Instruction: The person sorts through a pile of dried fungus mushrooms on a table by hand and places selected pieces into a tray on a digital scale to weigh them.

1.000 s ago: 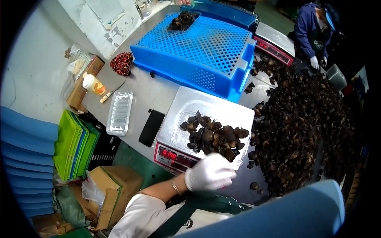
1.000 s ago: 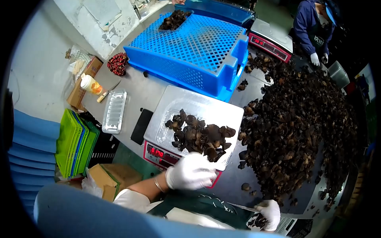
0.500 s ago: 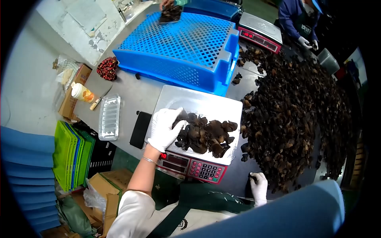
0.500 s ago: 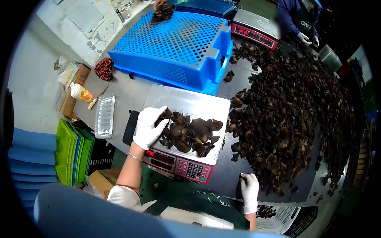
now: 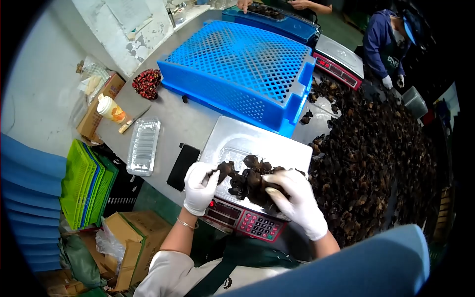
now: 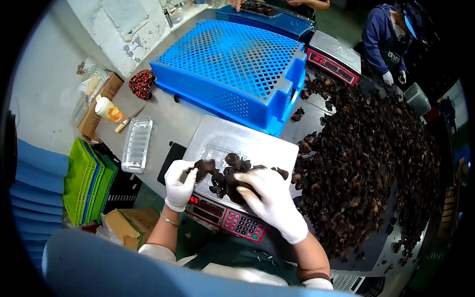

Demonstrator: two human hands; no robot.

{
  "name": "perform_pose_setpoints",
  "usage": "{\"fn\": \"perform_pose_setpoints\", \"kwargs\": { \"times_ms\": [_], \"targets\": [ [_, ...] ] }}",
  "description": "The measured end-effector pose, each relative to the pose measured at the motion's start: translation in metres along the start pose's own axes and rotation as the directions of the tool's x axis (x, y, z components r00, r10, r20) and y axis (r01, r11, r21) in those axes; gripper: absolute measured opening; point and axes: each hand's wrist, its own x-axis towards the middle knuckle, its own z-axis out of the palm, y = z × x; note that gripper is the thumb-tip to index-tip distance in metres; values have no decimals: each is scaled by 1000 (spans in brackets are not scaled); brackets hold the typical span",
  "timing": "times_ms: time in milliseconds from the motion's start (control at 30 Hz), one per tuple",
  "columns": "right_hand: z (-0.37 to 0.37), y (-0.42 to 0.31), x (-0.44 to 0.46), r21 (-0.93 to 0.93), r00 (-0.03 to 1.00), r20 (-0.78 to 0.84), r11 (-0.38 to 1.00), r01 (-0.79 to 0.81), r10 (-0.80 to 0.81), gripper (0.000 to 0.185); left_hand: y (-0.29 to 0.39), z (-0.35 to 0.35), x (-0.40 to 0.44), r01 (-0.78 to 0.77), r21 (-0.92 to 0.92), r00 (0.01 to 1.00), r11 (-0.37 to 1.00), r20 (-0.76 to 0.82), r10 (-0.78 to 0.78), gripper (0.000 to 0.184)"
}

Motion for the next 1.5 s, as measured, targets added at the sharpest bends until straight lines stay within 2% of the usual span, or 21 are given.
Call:
{"fn": "perform_pose_setpoints", "kwargs": {
  "times_ms": [67, 233, 300, 400, 667, 733, 767, 800, 867, 900, 933, 1000, 1067, 1133, 1200, 1267, 1333, 1367, 1400, 1467, 1500],
  "targets": [
    [24, 5, 23, 10, 998, 35, 999, 53, -53, 22, 0, -1, -5, -34, 23, 999, 999, 1, 34, 12],
    [56, 22, 44, -183, 982, 148, 973, 141, -115, 28, -9, -4, -24, 215, -59, 976, 975, 48, -212, 8],
    [51, 17, 41, -129, 988, 111, 985, 118, -104, 34, -8, -3, -25, 392, -327, 917, 860, 70, -392, 10],
    [27, 12, 24, -39, 998, 59, 999, 31, -28, 37, 2, -9, -19, 478, -407, 874, 779, 128, -469, 12],
    [-22, 0, -94, 173, 948, 34, 932, -319, 318, 27, 16, -15, -11, 138, -52, 990, 989, -20, -139, 10],
    [-29, -6, -126, 344, 841, 54, 781, -521, 538, 26, 32, -17, -11, 59, -20, 998, 998, -13, -60, 14],
    [-23, -3, -150, 544, 754, 70, 608, -578, 654, 26, 42, -13, -9, -101, -11, 993, 995, 54, 101, 15],
    [-21, -3, -159, 546, 742, 55, 602, -582, 668, 26, 55, -8, -8, -258, -17, 958, 966, 122, 258, 16],
    [-18, -7, -180, 764, 641, 269, 245, -596, 719, 33, 85, 10, -11, -228, -294, 841, 928, 422, 340, 21],
    [-9, -5, -193, 865, 708, 285, 146, -481, 646, 51, 94, 29, -20, -214, -388, 763, 896, 507, 402, 24],
    [-6, -16, -194, 920, 728, 282, 40, -390, 625, 69, 103, 50, -34, -183, -484, 669, 856, 577, 469, 27],
    [-2, -24, -215, 965, 731, 261, -184, -186, 630, 75, 122, 92, -68, -37, -579, 434, 815, 725, 535, 35],
    [-7, -19, -265, 957, 661, 283, -249, -148, 695, 54, 127, 119, -98, 170, -639, 277, 750, 761, 586, 39],
    [-26, -19, -318, 932, 575, 264, -51, -359, 774, 40, 126, 136, -114, 364, -624, 219, 691, 779, 588, 39],
    [-49, -39, -366, 741, 277, 153, 75, -667, 949, 36, 122, 147, -113, 266, -530, 182, 805, 848, 498, 39],
    [-65, -50, -402, -22, 123, -97, 122, -992, 988, 37, 115, 158, -120, 2, -412, 271, 911, 877, 396, 42],
    [-58, -55, -414, -624, 66, -389, -210, -753, 919, 32, 108, 172, -134, -293, -278, 415, 915, 825, 383, 45],
    [-57, -48, -409, -422, 79, -446, -132, -897, 891, 35, 110, 181, -136, -368, -175, 390, 913, 862, 323, 47],
    [-51, -43, -398, -224, 224, -513, 123, -967, 828, 35, 94, 196, -145, -494, -153, 351, 856, 865, 358, 47],
    [-42, -39, -351, 91, 236, -401, 295, -951, 885, 27, 91, 219, -148, -635, -8, 316, 773, 910, 269, 48],
    [-32, -31, -337, 86, 313, -389, 373, -924, 866, 27, 92, 229, -147, -638, 49, 354, 769, 905, 236, 49]
  ]
}}
